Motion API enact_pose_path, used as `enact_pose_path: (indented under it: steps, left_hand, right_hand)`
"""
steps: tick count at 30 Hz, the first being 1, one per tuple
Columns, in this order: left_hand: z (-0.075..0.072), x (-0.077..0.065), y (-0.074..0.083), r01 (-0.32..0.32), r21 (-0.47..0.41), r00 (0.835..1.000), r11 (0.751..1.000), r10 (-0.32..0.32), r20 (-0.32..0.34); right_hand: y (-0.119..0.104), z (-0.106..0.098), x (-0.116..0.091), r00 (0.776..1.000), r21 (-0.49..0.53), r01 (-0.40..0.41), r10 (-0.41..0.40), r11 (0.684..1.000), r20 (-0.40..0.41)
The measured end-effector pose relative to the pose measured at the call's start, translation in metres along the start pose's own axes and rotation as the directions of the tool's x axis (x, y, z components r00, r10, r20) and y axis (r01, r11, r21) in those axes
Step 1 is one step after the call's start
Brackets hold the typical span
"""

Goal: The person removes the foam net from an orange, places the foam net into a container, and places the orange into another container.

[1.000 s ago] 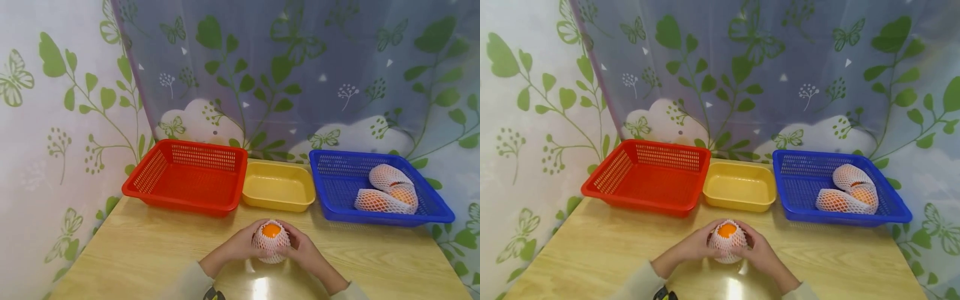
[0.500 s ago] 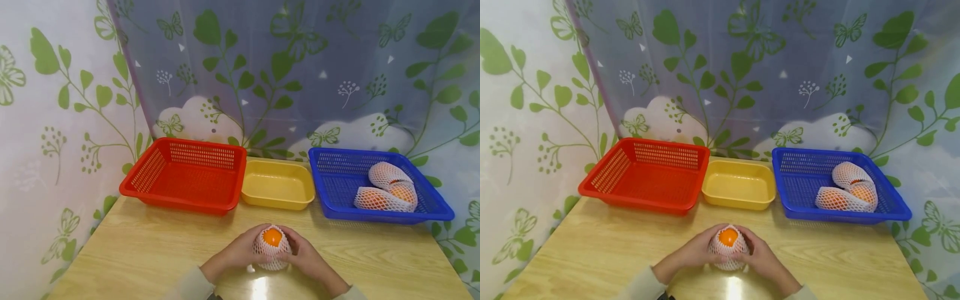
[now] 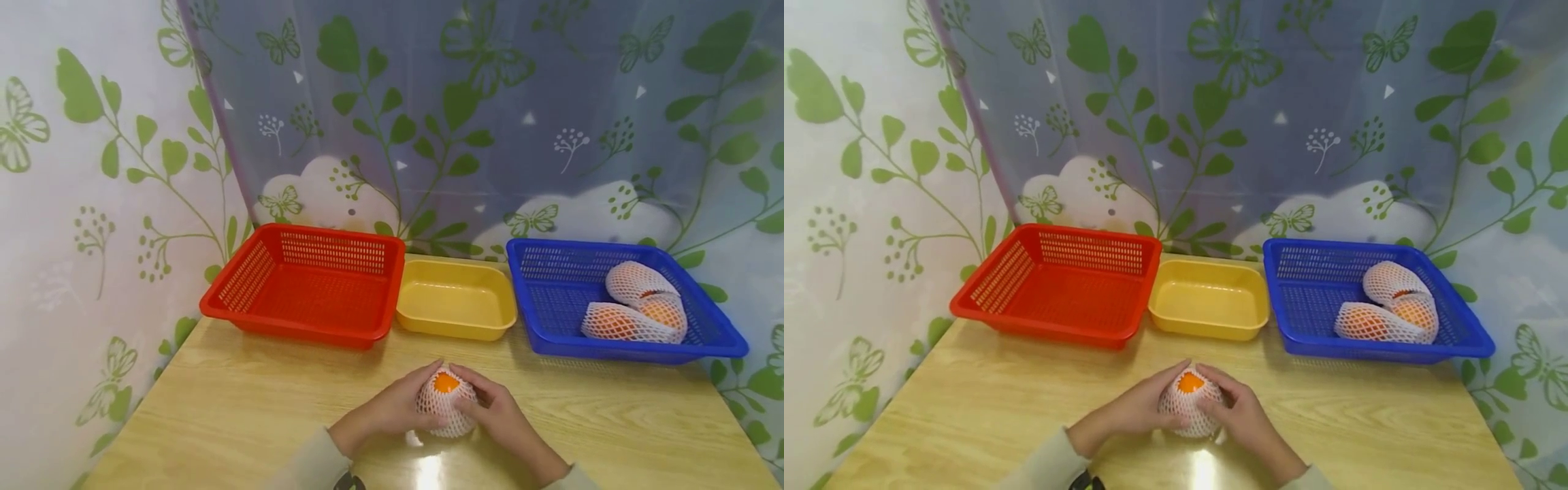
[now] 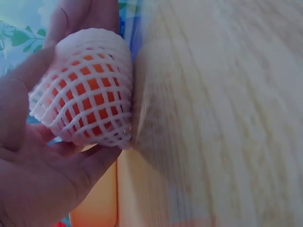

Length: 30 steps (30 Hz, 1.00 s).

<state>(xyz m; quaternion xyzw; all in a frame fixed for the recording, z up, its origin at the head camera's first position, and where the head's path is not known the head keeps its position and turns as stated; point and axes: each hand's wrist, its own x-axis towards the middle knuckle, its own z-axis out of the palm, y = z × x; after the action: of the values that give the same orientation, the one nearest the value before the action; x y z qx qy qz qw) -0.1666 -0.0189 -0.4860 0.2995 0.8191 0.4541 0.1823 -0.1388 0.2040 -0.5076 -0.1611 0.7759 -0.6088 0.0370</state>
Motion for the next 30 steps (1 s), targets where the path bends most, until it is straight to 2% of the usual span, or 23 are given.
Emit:
enact_pose_path:
  steps: [3, 8, 11, 14, 18, 22, 26, 30]
  left_hand:
    - [-0.002, -0.002, 0.000, -0.002, -0.004, 1.000, 1.000, 0.002, 0.024]
    - [-0.003, -0.004, 0.000, -0.027, 0.007, 0.999, 1.000, 0.027, 0.039]
    - [-0.002, -0.003, -0.001, -0.034, 0.003, 0.999, 0.999, 0.034, 0.033]
    - [0.000, -0.003, -0.002, -0.015, -0.012, 1.000, 1.000, 0.015, 0.006]
    - [0.002, -0.003, -0.003, 0.000, -0.029, 0.999, 1.000, -0.002, -0.050]
    - [0.005, -0.002, -0.004, -0.015, -0.033, 0.995, 0.999, 0.012, -0.101]
    - [0.005, -0.003, -0.002, -0.030, -0.032, 0.990, 0.999, 0.026, -0.137]
    - [0.003, -0.002, 0.002, -0.046, -0.039, 0.988, 0.998, 0.039, -0.151]
  right_hand:
    - [0.002, 0.001, -0.002, 0.999, 0.041, 0.037, -0.037, 0.998, -0.008]
    - [0.003, 0.004, -0.003, 0.999, 0.102, 0.035, -0.031, 0.994, -0.038]
    - [0.001, 0.005, -0.001, 0.997, 0.104, 0.048, -0.042, 0.993, -0.064]
    - [-0.001, 0.005, 0.002, 0.998, 0.086, 0.052, -0.049, 0.995, -0.038]
    - [-0.003, 0.006, 0.004, 1.000, 0.054, -0.008, 0.008, 0.998, -0.004]
    - [-0.003, 0.007, 0.003, 0.998, 0.106, -0.052, 0.056, 0.993, -0.038]
    - [-0.002, 0.008, 0.002, 0.996, 0.173, -0.030, 0.044, 0.984, -0.073]
    - [-0.003, 0.010, 0.003, 0.991, 0.193, -0.008, 0.034, 0.981, -0.132]
